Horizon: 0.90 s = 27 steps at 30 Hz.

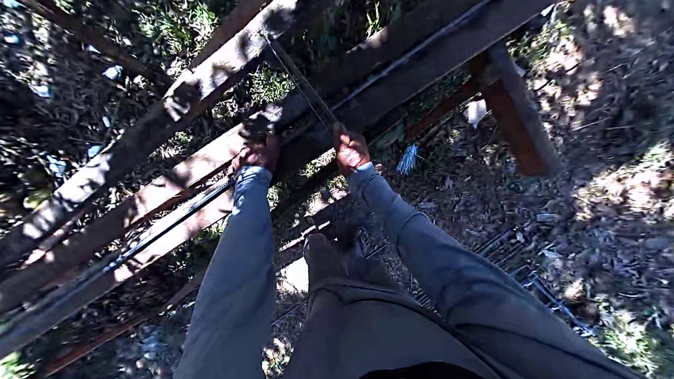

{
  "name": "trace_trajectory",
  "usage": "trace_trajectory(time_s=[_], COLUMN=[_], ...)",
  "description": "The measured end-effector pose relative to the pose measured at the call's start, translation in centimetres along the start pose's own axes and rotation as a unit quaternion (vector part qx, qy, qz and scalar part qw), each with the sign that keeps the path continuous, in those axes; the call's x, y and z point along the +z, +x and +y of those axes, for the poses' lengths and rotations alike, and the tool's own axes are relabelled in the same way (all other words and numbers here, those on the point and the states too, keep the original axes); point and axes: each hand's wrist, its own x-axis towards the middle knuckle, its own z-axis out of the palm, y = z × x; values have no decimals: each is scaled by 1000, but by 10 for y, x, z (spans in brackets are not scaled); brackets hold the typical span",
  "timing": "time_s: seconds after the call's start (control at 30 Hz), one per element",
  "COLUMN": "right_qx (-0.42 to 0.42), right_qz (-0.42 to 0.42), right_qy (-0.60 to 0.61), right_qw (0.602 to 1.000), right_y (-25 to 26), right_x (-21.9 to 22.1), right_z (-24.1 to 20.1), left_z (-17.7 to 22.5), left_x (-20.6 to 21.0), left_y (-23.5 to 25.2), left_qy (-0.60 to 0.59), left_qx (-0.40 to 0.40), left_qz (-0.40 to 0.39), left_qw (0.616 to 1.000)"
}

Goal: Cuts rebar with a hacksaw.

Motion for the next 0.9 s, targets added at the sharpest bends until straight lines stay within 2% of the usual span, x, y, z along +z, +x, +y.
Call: trace_trajectory(time_s=[0.1,0.2,0.27,0.37,0.5,0.57,0.67,0.73,0.8,0.9], right_qx=[-12,-71,-27,-11,-24,-22,-48,-64,-46,-64], right_qz=[0,22,-27,-97,-44,-34,-34,6,-19,-23], right_qy=[-13,-67,-106,-146,-87,-89,-165,-145,-118,-106], right_qw=[1000,995,994,984,995,995,985,987,992,992], right_y=[-1,-18,-44,-91,-133,-123,-73,-30,-5,1], right_x=[0,-11,-31,-68,-88,-80,-47,-15,0,1], right_z=[-1,2,8,42,68,54,19,-3,-19,-16], left_z=[-1,-1,-2,-1,-3,-3,-4,-4,-6,-5], left_x=[1,2,3,0,4,4,6,7,9,6], left_y=[1,1,0,2,3,5,5,5,5,5], left_qy=[7,4,9,17,19,23,32,31,35,34], left_qx=[3,-3,0,0,10,10,10,6,8,10], left_qz=[3,-5,-5,-5,2,1,0,2,13,5], left_qw=[1000,1000,1000,1000,1000,1000,999,1000,999,999])
